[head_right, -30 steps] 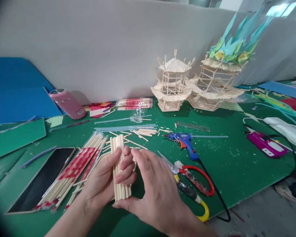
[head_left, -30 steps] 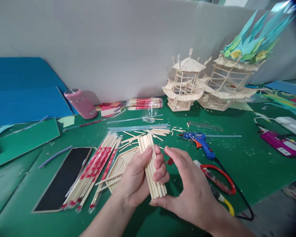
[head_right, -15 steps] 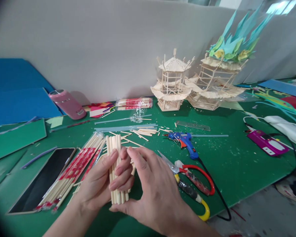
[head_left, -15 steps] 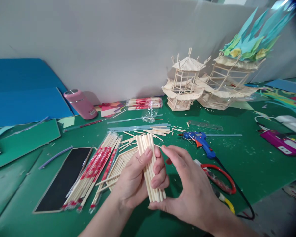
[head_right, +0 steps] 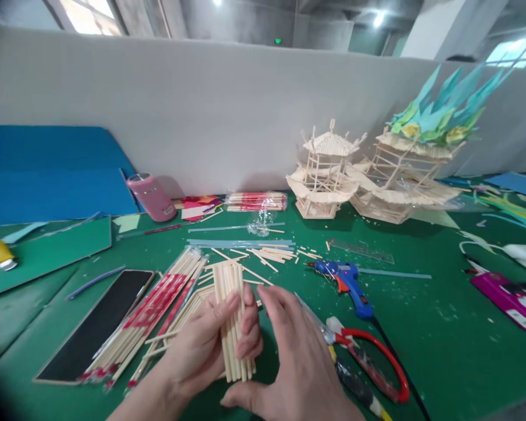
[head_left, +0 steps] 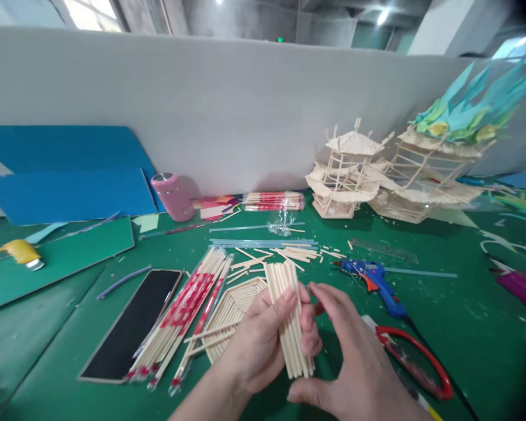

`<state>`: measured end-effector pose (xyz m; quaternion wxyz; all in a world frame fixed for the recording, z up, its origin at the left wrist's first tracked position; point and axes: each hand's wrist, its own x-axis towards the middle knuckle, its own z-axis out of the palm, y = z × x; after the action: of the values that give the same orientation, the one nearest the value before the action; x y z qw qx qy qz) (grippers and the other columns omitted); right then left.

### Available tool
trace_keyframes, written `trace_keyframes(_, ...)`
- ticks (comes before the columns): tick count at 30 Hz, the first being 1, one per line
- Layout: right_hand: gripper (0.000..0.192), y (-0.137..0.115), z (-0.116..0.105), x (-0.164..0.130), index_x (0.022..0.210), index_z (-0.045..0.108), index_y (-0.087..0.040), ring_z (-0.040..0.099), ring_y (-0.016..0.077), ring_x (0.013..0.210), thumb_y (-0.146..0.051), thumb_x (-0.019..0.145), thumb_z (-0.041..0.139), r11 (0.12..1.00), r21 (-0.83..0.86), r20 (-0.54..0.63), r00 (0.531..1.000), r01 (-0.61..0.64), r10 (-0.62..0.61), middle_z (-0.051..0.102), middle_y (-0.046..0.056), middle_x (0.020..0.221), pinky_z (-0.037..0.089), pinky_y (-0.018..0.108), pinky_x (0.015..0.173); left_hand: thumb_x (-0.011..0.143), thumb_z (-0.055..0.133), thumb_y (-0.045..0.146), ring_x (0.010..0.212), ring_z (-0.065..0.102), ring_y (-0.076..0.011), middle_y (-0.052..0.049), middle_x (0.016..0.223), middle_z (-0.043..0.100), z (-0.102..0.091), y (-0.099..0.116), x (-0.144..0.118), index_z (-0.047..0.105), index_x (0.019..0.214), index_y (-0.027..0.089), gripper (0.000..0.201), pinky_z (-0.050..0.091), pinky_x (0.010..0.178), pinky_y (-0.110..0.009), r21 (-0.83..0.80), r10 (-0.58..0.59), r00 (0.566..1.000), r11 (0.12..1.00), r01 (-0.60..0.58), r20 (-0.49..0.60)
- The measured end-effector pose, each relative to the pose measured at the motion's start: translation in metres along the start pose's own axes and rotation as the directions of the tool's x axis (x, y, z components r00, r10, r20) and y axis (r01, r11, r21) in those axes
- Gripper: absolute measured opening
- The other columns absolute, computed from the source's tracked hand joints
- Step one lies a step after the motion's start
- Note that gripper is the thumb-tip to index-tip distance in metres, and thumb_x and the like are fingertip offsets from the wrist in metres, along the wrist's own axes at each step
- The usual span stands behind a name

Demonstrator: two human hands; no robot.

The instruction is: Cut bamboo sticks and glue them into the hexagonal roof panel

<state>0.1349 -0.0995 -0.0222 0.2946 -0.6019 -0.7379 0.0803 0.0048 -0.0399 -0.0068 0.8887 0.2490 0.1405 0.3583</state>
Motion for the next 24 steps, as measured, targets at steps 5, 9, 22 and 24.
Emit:
trace_keyframes(5, 0.104, 0.009, 0.008, 0.003, 0.132, 0.014, -0.024, 0.05, 0.0392, 0.103, -0.057, 0.051, 0.069, 0.999, -0.022, -0.064, 0.997, 0.044, -0.045, 0.042, 0.018, 0.122, 0.049, 0.053, 0.072, 0.085, 0.043, 0.026, 0.043, 0.048, -0.0086, 0.0, 0.058, 0.051, -0.002, -0.004, 0.0, 0.057, 0.082, 0.013, 0.019, 0.036, 0.048, -0.024, 0.011, 0.049, 0.998, 0.999, -0.049, -0.032)
trace_keyframes(9, 0.093, 0.017, 0.007, 0.003, 0.132, 0.016, -0.026, 0.051, 0.037, 0.104, -0.056, 0.059, 0.064, 0.994, 0.091, -0.002, 0.998, 0.055, -0.055, 0.04, 0.017, 0.124, 0.051, 0.048, 0.073, 0.083, 0.047, 0.032, 0.041, 0.045, -0.0071, 0.001, 0.056, 0.05, -0.004, -0.008, 0.0, 0.057, 0.08, 0.014, 0.021, 0.033, 0.046, -0.022, 0.079, 0.083, 0.994, 0.994, -0.078, -0.065)
trace_keyframes(22, 0.046, 0.004, -0.008, 0.032, 0.109, 0.054, -0.026, 0.052, 0.0262, 0.104, -0.057, 0.075, 0.047, 0.682, 0.719, 0.121, 0.991, -0.132, 0.064, 0.051, 0.009, 0.116, 0.05, 0.037, 0.079, 0.08, 0.044, 0.047, 0.045, 0.032, -0.0069, 0.004, 0.051, 0.038, 0.002, -0.008, -0.008, 0.048, 0.067, 0.016, 0.034, 0.023, 0.042, -0.02, 0.674, 0.037, 0.999, 0.738, -0.04, 0.019)
trace_keyframes(24, 0.045, 0.005, -0.01, 0.032, 0.109, 0.054, -0.026, 0.051, 0.0258, 0.106, -0.055, 0.075, 0.05, 0.681, 0.72, 0.13, 0.99, -0.135, 0.059, 0.05, 0.008, 0.116, 0.047, 0.037, 0.083, 0.082, 0.044, 0.041, 0.049, 0.034, -0.0081, 0.003, 0.056, 0.04, 0.004, -0.009, -0.005, 0.048, 0.068, 0.016, 0.028, 0.027, 0.046, -0.02, 0.712, 0.093, 0.995, 0.695, -0.099, 0.047)
